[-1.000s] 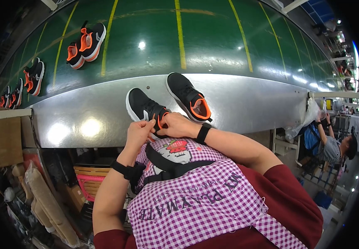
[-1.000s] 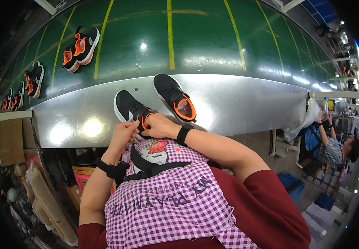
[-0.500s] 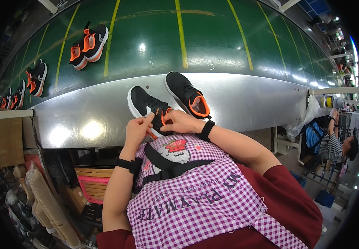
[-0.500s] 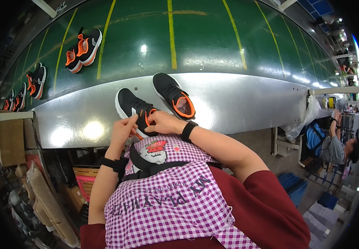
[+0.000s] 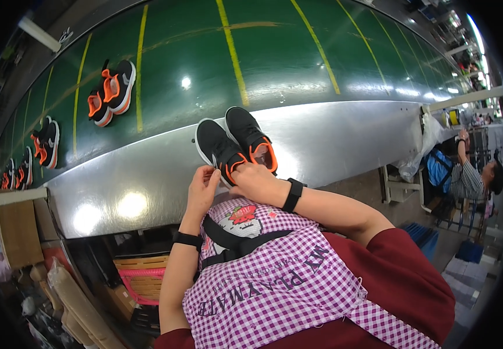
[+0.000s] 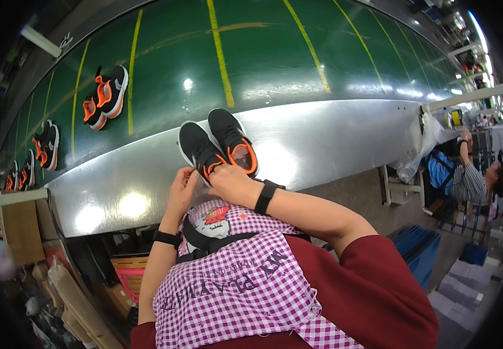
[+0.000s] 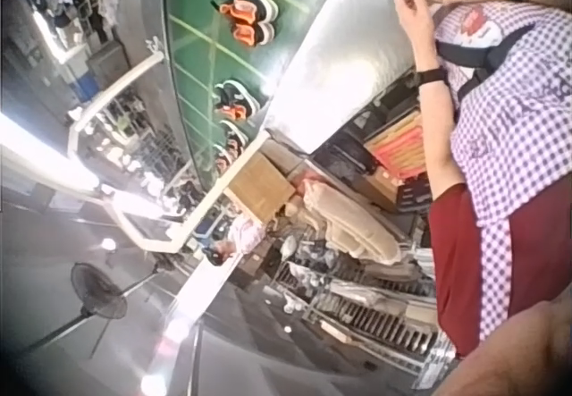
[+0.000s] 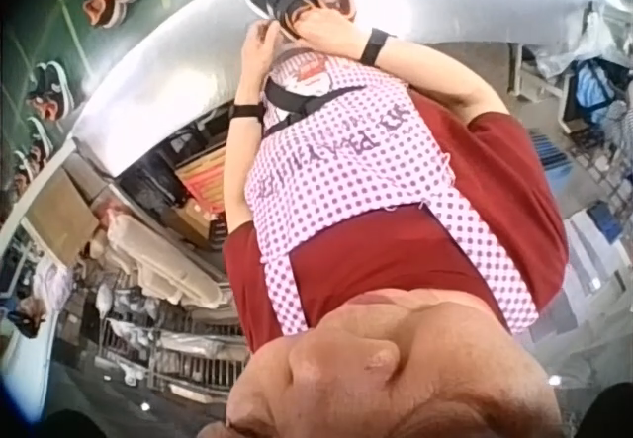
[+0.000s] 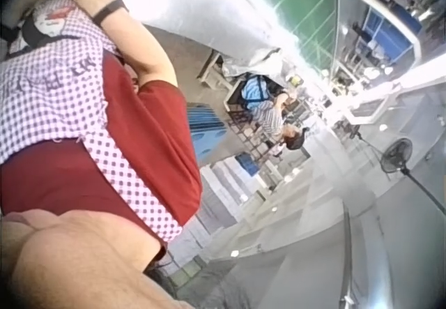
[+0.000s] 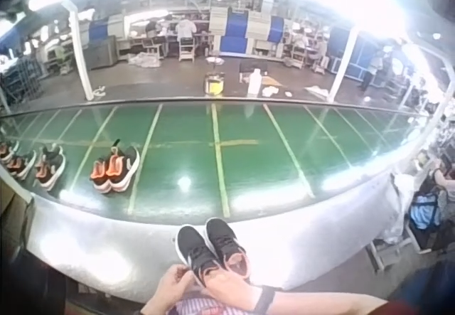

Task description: Checking and adjusting shoe components on an assembly line.

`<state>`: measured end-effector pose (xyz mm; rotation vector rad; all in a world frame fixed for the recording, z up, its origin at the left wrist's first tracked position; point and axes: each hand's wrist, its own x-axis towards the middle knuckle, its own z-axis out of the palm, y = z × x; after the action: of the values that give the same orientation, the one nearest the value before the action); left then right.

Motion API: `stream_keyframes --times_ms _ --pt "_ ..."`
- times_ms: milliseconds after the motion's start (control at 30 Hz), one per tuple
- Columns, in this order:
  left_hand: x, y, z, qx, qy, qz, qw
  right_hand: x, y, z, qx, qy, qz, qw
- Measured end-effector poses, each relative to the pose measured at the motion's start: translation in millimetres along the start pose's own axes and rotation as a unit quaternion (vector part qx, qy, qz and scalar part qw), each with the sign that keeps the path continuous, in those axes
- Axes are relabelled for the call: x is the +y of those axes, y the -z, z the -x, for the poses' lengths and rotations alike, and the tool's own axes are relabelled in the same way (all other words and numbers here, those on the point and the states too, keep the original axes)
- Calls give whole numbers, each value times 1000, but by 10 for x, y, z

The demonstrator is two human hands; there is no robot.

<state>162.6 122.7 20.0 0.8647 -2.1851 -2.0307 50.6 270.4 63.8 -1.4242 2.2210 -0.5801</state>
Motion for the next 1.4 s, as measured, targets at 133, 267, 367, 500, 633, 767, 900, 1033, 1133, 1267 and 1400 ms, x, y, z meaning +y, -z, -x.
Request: stream_keyframes --times_ms 133,267,367,500,633,767,900,1033,1133,1267,1400 --pt "-17 -57 -39 20 -1 -61 998 -70 243 208 141 42 56 987" --pt "-74 -52 -79 -22 -3 -57 998 76 253 323 85 -7 84 993" --pt "8 -143 -179 -81 84 179 977 311 78 300 81 -38 78 993" --pt "70 51 -384 -12 140 70 988 506 281 214 138 -21 44 989" --pt "171 670 -718 88 39 -96 991 1041 695 -83 161 -71 79 981" --pt "251 1686 -1237 216 -147 -351 899 1677 1272 -625 259 -136 128 948" --pt "561 2177 -1691 251 -122 -503 818 1932 1636 -956 278 -155 167 933" --pt "574 2435 -1869 242 -6 -670 702 1578 1432 -937 329 -55 65 941" --pt "685 2359 -2036 199 70 -652 728 1210 902 -545 268 -86 -81 956" --pt "766 2385 -1966 140 85 -646 746 721 495 -110 132 -148 -239 951" --pt "775 2046 -1536 98 51 -515 850 582 232 154 117 -179 -287 934"
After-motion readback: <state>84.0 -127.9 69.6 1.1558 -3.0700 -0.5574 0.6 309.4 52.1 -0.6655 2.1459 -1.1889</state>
